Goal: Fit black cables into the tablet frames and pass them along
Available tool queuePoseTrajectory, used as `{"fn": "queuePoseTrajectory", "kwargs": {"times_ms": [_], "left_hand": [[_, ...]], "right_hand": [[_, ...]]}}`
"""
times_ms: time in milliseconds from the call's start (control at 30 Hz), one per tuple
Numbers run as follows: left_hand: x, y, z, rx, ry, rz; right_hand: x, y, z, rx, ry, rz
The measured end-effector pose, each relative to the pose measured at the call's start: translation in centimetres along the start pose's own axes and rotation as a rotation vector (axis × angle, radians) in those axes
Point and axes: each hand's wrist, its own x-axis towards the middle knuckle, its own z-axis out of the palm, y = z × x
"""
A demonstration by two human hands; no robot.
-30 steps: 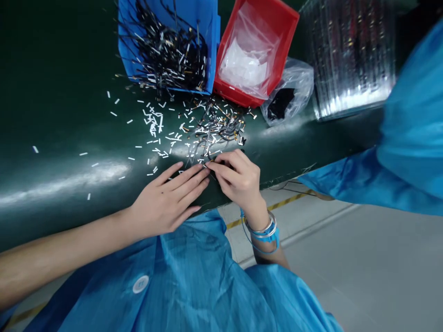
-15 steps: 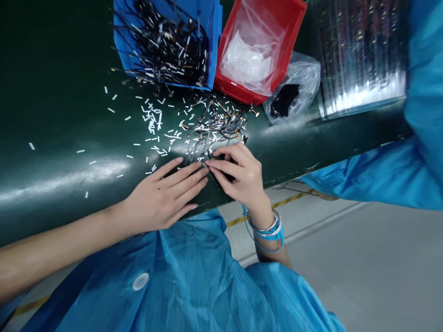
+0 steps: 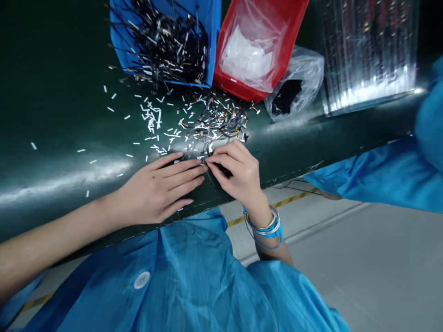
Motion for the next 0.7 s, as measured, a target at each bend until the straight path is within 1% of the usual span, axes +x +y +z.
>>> {"fn": "queuePoseTrajectory", "kwargs": {"times_ms": [167,400,467,533,600,700], "left_hand": [[0.0,-0.1,0.1,-0.004,0.003,0.001],[0.0,-0.1,0.1,-0.03,0.041,-0.004],[0.0,-0.1,0.1,-0.032,0.027,-0.009],[0.0,-0.1,0.0,-0.034,0.016,-0.013],[0.0,-0.1,-0.1,-0.041,0.009,-0.009],[-0.1,-0.2,0.0,-0.051,0.006,0.002]], "right_hand": [[-0.3,0.3,-0.1,0.027,-0.019,-0.03],[-1.1,0.0,-0.5,-0.094,-0.017,-0.123],[-1.4,-0.3,-0.5,-0.125,-0.021,-0.094],[-1.7,-0.6,-0.5,-0.107,-0.014,-0.04],[-1.8,-0.9,-0.5,-0.05,0.043,0.03],[-1.7,-1.2,-0.3,-0.006,0.17,0.117]]}}
